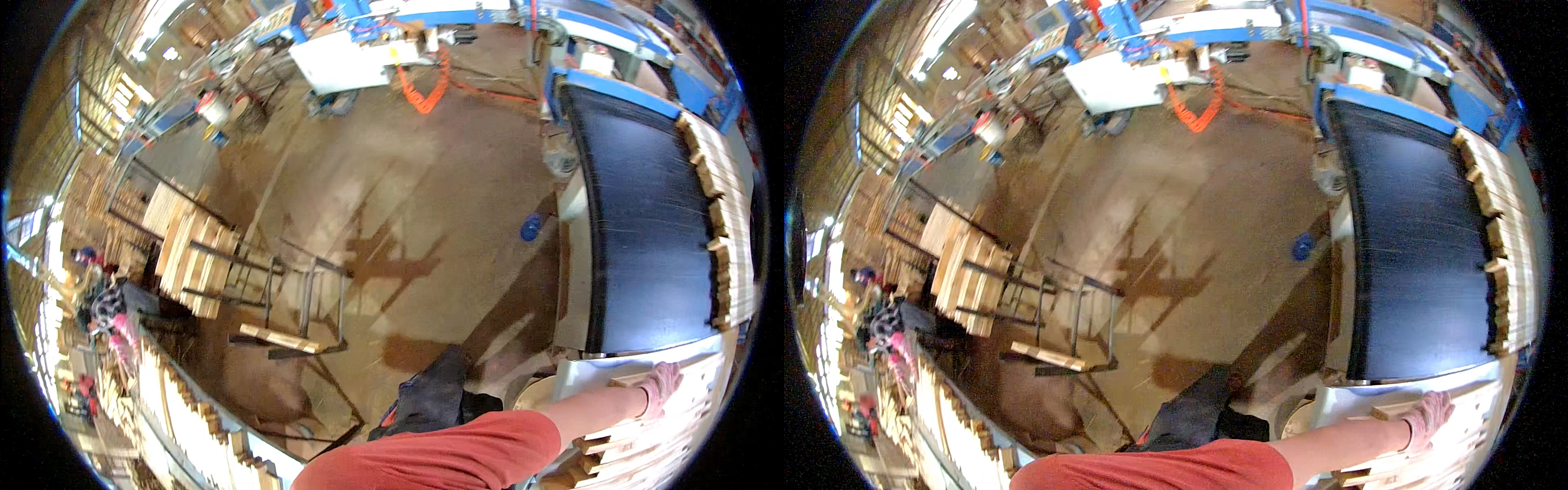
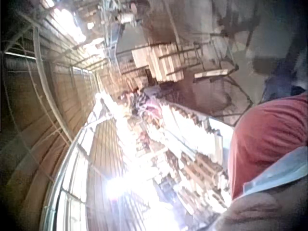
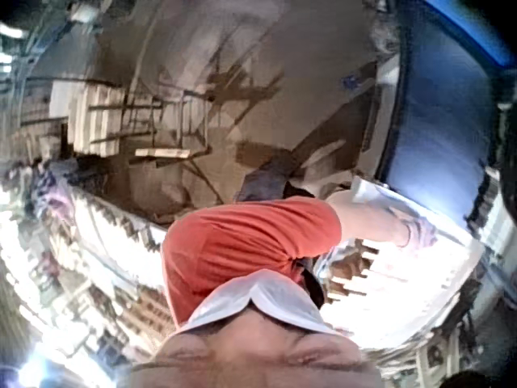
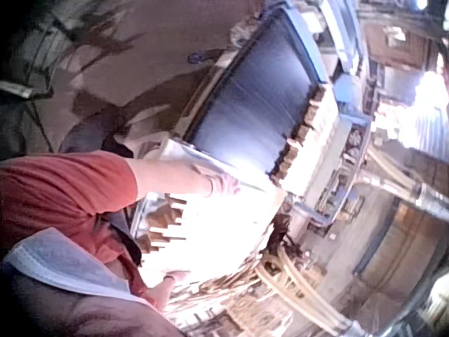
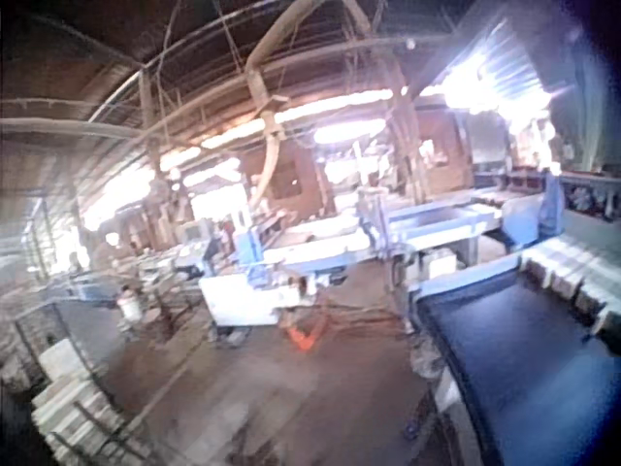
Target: The person repeatedly picks up stacks of light-colored wooden planks from a table and places them onto a conveyor belt. The person wears pink gloves and moves between the table and the conveyor, handling the wood stacks with both hands.
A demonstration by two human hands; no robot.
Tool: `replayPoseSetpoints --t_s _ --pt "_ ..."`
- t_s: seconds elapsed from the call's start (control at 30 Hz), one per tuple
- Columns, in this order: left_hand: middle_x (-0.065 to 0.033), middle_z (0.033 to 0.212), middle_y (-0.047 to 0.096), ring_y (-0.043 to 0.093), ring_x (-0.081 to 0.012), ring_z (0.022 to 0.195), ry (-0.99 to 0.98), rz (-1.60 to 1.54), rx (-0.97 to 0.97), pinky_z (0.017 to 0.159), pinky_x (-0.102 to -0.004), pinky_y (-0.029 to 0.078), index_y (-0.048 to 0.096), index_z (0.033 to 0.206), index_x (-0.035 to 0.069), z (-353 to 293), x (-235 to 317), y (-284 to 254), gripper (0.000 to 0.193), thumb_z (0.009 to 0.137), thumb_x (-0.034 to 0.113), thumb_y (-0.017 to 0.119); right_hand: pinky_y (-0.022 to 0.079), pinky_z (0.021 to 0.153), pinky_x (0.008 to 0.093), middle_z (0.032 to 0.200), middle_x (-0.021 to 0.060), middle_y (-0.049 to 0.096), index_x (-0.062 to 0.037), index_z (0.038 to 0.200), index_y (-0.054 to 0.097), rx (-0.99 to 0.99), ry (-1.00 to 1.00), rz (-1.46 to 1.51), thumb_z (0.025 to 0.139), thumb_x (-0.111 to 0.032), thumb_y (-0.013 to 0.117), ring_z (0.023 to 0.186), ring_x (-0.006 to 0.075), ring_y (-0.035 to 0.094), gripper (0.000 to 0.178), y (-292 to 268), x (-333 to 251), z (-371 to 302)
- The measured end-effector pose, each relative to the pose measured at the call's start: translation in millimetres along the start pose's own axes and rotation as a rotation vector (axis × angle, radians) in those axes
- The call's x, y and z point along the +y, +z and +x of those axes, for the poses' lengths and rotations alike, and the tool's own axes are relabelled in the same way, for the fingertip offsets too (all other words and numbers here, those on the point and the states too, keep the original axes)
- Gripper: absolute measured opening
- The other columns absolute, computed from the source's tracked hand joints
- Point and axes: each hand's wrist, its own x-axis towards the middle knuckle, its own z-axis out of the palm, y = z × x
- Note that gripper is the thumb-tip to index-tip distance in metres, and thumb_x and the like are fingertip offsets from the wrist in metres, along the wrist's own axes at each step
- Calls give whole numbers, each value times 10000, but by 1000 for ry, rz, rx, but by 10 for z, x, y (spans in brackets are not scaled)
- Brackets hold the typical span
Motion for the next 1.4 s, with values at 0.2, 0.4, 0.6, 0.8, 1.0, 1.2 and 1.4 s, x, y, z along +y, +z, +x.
replayPoseSetpoints --t_s 0.2,0.4,0.6,0.8,1.0,1.2,1.4 --pt "-291 1568 460 512 -384 1343 -33 -74 -4 942 -506 449 361 1620 -74 148 11 25 1156 858 750 640 368 1227 410 1591 260 514 49 1618 395 -70 -35 -45 1087 -585 488 1453 359 512 832 -8 -220 258" --pt "-238 1461 531 550 -336 1191 -26 -46 16 884 -480 439 406 1594 -63 177 5 91 1131 851 759 632 372 1225 404 1590 247 520 39 1619 402 -93 -38 -19 1090 -587 484 1447 349 519 823 13 -263 319" --pt "-312 1470 494 578 -390 1205 3 -97 -33 1002 -530 459 310 1592 -129 -8 -11 -26 1032 929 614 584 375 1223 398 1590 234 525 29 1620 409 -62 45 177 1094 -589 480 1442 339 526 815 -14 261 86" --pt "-359 1704 274 367 -441 1567 55 -93 -233 1255 -478 345 191 1679 -73 -83 -214 -385 987 1042 614 500 385 1212 399 1577 221 543 20 1608 437 81 137 733 1098 -588 474 1416 337 550 795 187 784 144" --pt "-324 1614 434 472 -450 1476 -7 -130 -143 1206 -531 397 279 1667 -12 -166 -152 -642 965 1011 654 518 379 1203 469 1542 298 553 57 1564 469 311 344 242 1051 -659 465 1419 432 533 881 -5 210 -255" --pt "-283 1579 481 560 -405 1402 -10 -66 -184 1125 -477 493 304 1666 42 -142 -41 -675 968 985 687 541 451 1111 520 1449 326 611 24 1528 512 336 445 92 1049 -653 446 1342 474 584 831 -118 65 -501" --pt "-264 1607 444 567 -382 1402 -30 15 -210 1145 -472 485 273 1689 80 -109 -17 -718 962 992 690 531 450 1145 507 1430 318 630 12 1585 453 328 510 115 1056 -631 445 1354 462 586 833 -254 -262 -660"
